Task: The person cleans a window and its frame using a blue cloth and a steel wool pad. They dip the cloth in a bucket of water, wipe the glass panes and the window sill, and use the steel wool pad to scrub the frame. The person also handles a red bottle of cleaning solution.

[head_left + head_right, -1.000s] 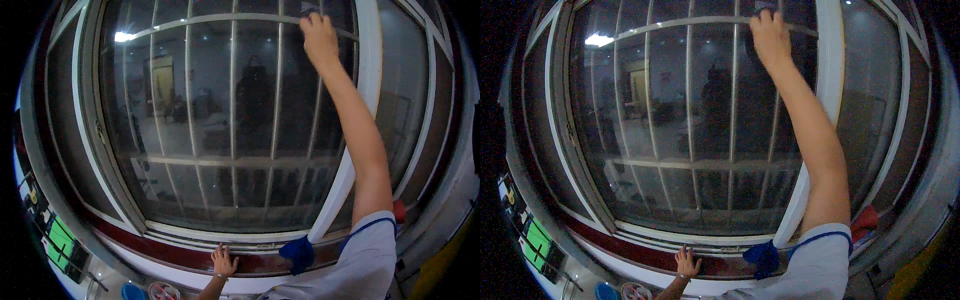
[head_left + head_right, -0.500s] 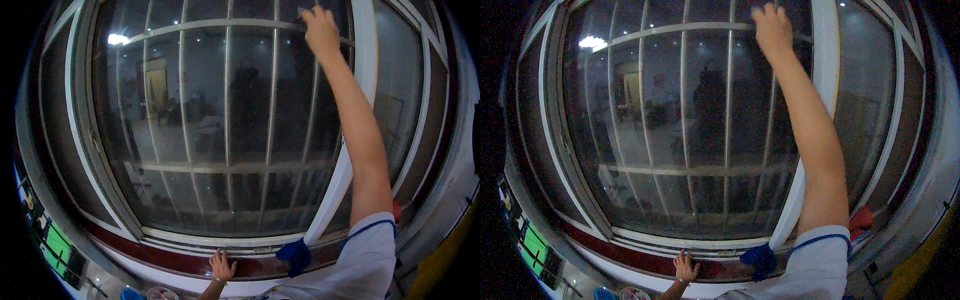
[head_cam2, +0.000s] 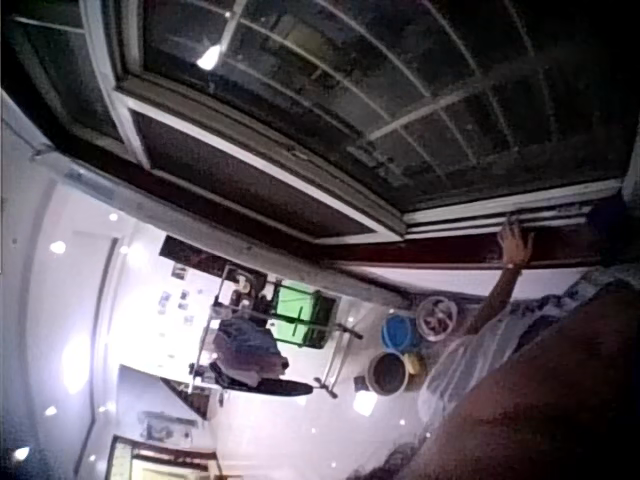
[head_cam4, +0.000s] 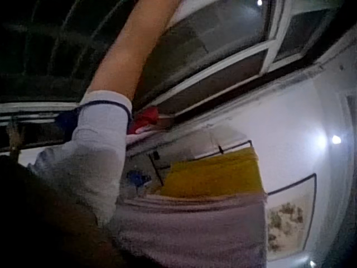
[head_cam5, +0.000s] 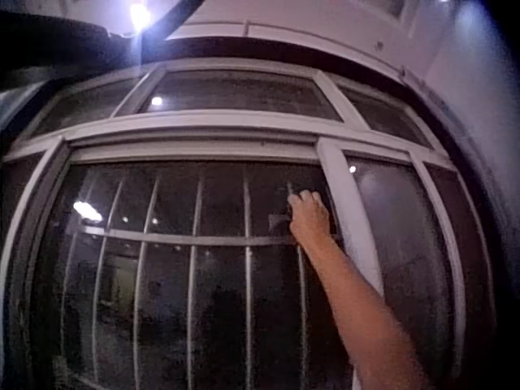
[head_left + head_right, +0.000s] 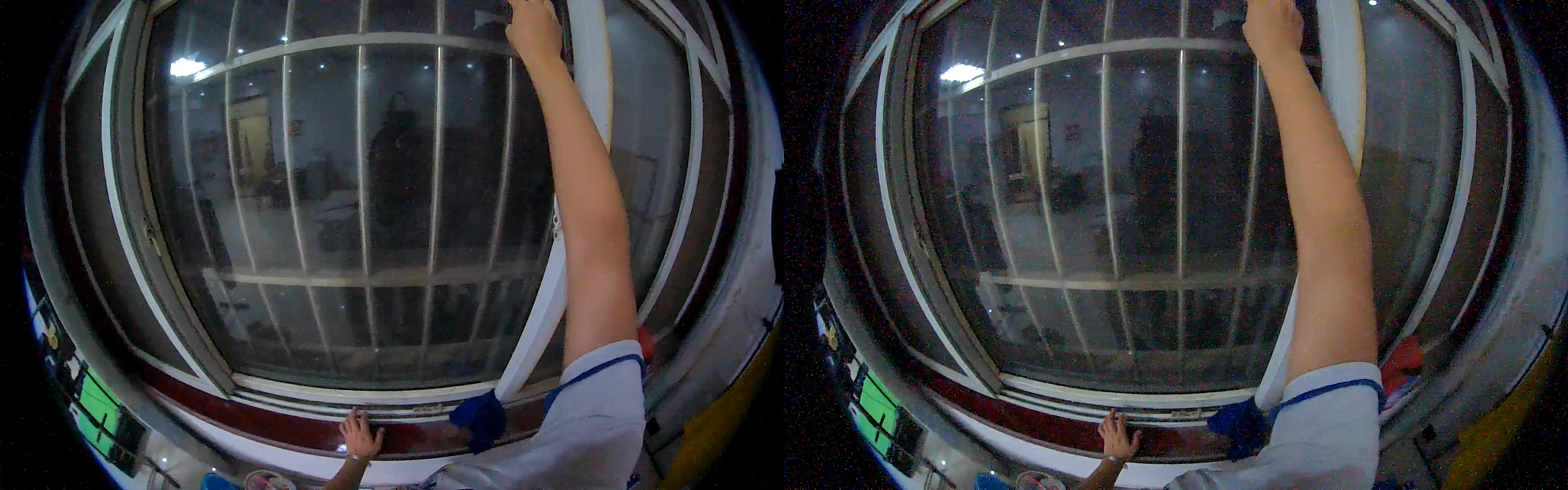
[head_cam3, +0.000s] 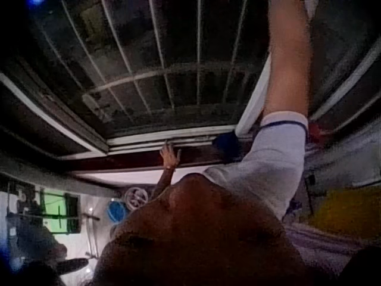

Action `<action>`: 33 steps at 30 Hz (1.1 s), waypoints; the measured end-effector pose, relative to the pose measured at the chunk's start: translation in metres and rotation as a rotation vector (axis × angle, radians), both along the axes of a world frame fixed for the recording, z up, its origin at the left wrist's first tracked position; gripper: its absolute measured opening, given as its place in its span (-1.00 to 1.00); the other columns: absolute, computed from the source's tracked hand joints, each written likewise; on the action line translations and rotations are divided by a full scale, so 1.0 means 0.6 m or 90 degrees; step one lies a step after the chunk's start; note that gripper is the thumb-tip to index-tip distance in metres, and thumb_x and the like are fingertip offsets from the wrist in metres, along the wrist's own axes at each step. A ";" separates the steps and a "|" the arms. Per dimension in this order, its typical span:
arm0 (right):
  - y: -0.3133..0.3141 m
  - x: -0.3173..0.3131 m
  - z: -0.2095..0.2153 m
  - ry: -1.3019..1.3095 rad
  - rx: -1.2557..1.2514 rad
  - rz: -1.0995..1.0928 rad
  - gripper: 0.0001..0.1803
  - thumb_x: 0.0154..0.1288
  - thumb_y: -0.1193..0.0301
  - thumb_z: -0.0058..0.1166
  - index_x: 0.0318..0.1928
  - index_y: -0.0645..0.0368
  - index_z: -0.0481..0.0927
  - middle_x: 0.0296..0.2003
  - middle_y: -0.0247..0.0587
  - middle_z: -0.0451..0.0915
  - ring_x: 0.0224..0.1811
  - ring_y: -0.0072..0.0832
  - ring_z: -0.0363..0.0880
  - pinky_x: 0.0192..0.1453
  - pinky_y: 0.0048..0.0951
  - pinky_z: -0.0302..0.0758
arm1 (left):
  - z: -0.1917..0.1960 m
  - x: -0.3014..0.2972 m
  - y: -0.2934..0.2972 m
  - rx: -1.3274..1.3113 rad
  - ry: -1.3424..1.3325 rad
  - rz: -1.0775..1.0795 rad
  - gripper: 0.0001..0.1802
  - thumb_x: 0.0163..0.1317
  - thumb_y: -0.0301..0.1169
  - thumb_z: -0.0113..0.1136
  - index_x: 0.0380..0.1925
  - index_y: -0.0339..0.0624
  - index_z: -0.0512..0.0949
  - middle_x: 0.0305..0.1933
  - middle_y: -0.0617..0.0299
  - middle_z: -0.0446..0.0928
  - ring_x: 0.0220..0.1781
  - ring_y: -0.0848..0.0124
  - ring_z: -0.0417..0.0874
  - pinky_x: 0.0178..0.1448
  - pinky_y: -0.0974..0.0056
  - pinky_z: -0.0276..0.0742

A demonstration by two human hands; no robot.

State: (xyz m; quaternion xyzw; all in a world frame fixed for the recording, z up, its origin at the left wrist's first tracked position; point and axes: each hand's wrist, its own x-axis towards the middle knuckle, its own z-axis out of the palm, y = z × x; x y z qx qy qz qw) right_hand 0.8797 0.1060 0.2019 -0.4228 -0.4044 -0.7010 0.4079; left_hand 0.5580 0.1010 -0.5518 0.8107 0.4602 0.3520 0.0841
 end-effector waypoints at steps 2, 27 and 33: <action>0.012 -0.001 -0.071 0.012 -0.048 -0.030 -0.73 0.06 0.57 0.01 -0.19 0.06 0.57 -0.20 -0.09 0.50 -0.06 -0.10 0.46 -0.04 -0.15 0.51 | -0.004 -0.001 0.001 0.002 0.016 0.012 -0.37 0.10 0.00 0.15 0.05 -0.22 0.36 0.30 -0.18 0.12 0.26 -0.15 0.18 0.24 -0.26 0.01; 0.034 -0.052 -0.130 -0.047 -0.100 -0.041 -0.68 0.06 0.55 0.08 -0.12 -0.02 0.58 -0.06 -0.17 0.44 0.05 -0.13 0.42 -0.03 -0.11 0.58 | -0.002 -0.020 0.000 0.011 0.018 -0.004 -0.27 0.07 0.00 0.17 0.12 -0.29 0.30 0.27 -0.23 0.16 0.24 -0.13 0.23 0.24 -0.21 0.05; 0.010 -0.078 -0.017 -0.043 -0.091 -0.064 -0.86 0.11 0.58 -0.03 -0.28 0.21 0.52 -0.17 0.05 0.45 -0.04 -0.02 0.41 0.00 -0.11 0.50 | 0.002 -0.008 -0.001 0.004 0.021 0.001 -0.28 0.05 -0.02 0.18 0.12 -0.27 0.31 0.28 -0.21 0.16 0.23 -0.14 0.23 0.24 -0.22 0.06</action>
